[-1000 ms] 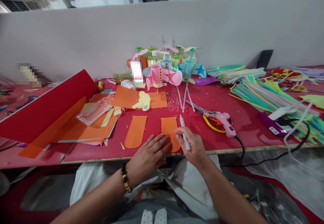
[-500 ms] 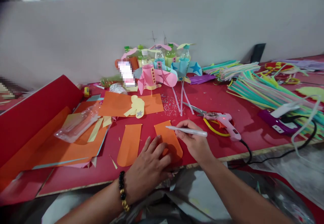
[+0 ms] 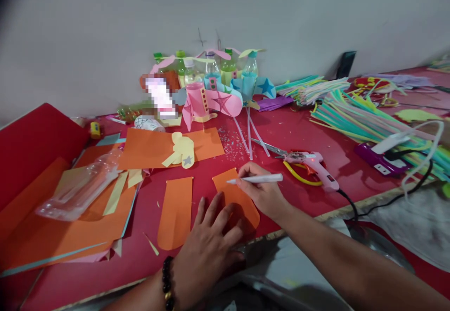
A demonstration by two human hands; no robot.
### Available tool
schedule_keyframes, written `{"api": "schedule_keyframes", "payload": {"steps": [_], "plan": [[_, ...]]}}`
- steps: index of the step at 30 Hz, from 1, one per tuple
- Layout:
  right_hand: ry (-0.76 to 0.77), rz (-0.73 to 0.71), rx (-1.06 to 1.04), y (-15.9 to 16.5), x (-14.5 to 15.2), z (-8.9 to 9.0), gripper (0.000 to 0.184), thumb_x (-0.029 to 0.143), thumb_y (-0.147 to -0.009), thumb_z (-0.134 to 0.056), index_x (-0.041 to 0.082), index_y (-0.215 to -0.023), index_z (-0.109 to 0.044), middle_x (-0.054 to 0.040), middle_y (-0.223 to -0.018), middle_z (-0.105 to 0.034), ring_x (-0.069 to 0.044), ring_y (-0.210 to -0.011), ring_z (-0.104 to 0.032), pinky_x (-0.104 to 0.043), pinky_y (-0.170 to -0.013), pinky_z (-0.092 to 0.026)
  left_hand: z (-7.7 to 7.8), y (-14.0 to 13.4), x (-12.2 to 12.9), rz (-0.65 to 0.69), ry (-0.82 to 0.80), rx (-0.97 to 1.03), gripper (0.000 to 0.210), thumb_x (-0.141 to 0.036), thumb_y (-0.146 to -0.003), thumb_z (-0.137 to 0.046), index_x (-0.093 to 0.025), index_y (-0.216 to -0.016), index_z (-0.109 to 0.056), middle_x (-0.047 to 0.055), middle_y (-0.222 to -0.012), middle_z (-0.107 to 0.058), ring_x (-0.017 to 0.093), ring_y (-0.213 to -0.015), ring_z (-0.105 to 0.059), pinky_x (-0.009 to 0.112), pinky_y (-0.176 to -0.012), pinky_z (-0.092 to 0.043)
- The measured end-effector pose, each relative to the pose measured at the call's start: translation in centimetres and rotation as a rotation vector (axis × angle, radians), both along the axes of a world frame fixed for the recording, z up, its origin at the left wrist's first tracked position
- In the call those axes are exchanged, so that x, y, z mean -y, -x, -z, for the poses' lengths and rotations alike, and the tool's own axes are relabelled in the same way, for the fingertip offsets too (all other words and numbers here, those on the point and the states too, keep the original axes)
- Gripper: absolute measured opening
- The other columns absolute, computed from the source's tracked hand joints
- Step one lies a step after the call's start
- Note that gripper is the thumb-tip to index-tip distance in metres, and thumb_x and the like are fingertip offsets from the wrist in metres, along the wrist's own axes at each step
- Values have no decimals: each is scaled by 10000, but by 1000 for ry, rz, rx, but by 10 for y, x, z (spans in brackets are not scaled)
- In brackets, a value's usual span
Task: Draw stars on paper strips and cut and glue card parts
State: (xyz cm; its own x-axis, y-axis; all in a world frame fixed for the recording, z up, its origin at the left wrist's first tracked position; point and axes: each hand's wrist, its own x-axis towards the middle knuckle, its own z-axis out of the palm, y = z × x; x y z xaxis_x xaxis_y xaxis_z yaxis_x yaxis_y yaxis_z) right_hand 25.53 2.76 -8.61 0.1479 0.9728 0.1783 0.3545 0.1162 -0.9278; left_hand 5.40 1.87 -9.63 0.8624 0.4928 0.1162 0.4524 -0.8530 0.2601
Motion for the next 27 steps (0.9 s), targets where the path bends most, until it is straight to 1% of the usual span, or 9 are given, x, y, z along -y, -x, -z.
{"api": "schedule_keyframes", "payload": {"steps": [5, 8, 10, 16, 19, 27], "plan": [[-25, 12, 43, -1, 3, 5, 130, 315, -887, -538, 201, -823, -538, 0, -723, -562, -138, -637, -531, -252, -571, -429, 0, -1, -1, -8, 7, -8, 503, -583, -786, -608, -340, -1217, -523, 37, -1388, -402, 401, -1388, -168, 713, -1077, -171], [-36, 39, 104, -2, 4, 4, 121, 300, -878, -542, 200, -809, -546, 2, -714, -558, -135, -629, -518, -249, -564, -417, -1, -2, -1, -2, 5, -9, 492, -582, -801, -588, -338, -1222, -513, 39, -1384, -405, 405, -1381, -178, 714, -1076, -165], [-42, 34, 142, -2, 3, 3, 122, 290, -870, -548, 198, -789, -543, 2, -707, -556, -134, -626, -515, -250, -562, -414, -1, -2, -1, 1, 1, -9, 502, -583, -801, -587, -338, -1231, -504, 42, -1379, -407, 407, -1378, -181, 712, -1076, -168], [-42, 12, 161, 0, 1, 0, 110, 292, -864, -553, 206, -797, -542, 9, -673, -551, -125, -577, -490, -246, -516, -391, -3, -3, 1, -14, -17, -14, 519, -558, -779, -632, -315, -1222, -511, 58, -1375, -403, 397, -1379, -187, 702, -1081, -174], [-52, 13, 187, -1, 2, 2, 110, 293, -857, -560, 205, -790, -556, 2, -682, -569, -133, -601, -505, -247, -517, -391, -2, -3, 1, -20, -31, -3, 534, -554, -768, -647, -308, -1222, -511, 71, -1384, -395, 400, -1378, -195, 706, -1076, -178], [-52, 5, 168, 0, 2, 4, 95, 258, -852, -556, 205, -774, -545, 14, -666, -550, -128, -588, -490, -246, -520, -390, -3, -2, 2, -19, -37, -19, 512, -563, -788, -616, -305, -1218, -511, 71, -1401, -390, 397, -1387, -185, 707, -1080, -156]]}}
